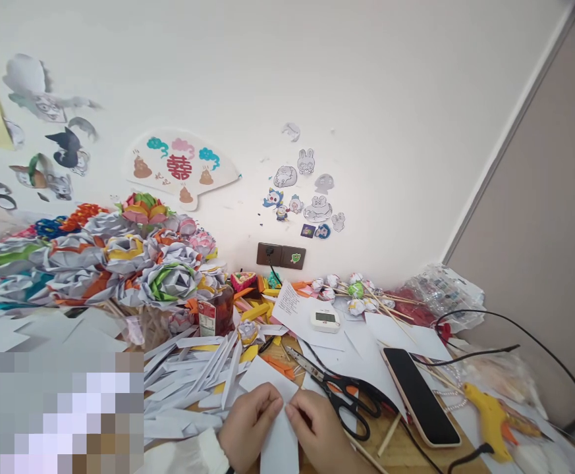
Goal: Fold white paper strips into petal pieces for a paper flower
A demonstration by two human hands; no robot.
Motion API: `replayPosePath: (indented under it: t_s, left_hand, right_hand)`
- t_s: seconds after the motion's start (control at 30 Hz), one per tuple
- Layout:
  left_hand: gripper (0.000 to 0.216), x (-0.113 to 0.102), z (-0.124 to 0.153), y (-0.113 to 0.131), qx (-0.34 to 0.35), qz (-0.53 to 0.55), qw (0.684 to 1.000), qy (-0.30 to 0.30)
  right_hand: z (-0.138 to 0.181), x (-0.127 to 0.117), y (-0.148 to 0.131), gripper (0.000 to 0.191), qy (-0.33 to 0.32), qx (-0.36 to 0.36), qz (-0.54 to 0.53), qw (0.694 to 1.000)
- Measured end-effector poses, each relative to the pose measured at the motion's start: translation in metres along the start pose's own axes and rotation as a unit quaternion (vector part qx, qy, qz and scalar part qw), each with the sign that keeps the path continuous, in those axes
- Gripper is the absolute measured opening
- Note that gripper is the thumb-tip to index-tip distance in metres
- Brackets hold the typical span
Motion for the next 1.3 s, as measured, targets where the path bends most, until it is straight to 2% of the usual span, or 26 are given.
replayPosePath:
  t_s: [0.27,0.47,0.67,0.77,0.97,1.03,1.2,1.3]
  left_hand:
    - [0.02,0.011,-0.003,-0.007,0.003,0.076,0.996,-0.053]
    - [0.036,0.015,-0.005,-0.011,-0.033,0.135,0.987,-0.076]
    - [0.034,0.003,-0.003,-0.002,-0.008,0.054,0.998,-0.036]
    - [0.032,0.003,-0.003,-0.004,-0.009,0.048,0.999,-0.02]
    - [0.034,0.017,-0.003,-0.008,-0.046,0.162,0.981,-0.092]
    - [0.035,0.015,-0.004,-0.011,-0.07,0.207,0.973,-0.075]
    - [0.035,-0.007,-0.007,-0.016,-0.098,0.274,0.956,0.043]
    - [0.035,-0.01,-0.007,-0.016,-0.097,0.295,0.949,0.052]
  right_hand:
    - [0.0,-0.003,0.002,0.027,0.003,0.01,-0.045,0.999]
    - [-0.002,-0.001,0.001,0.025,-0.018,0.013,-0.063,0.998]
    - [-0.001,0.001,-0.002,0.024,-0.036,0.008,-0.051,0.998]
    - [-0.001,0.0,-0.002,0.025,-0.039,0.013,-0.071,0.997]
    - [-0.005,-0.004,0.007,0.031,-0.014,0.067,-0.176,0.982]
    - [-0.006,-0.008,0.007,0.033,0.001,0.079,-0.231,0.97]
    - [-0.008,-0.008,0.008,0.035,0.006,0.09,-0.321,0.943]
    - [-0.008,-0.006,0.013,0.035,0.012,0.1,-0.328,0.939]
Point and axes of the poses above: each hand's wrist, its own z-axis away from the middle knuckle, its own x-axis out of the palm, y = z × x, the point moved 6 cm from there along -z, towards the middle knuckle, and after that the axes turned 9 degrees about -z, right-handed, at the moved point
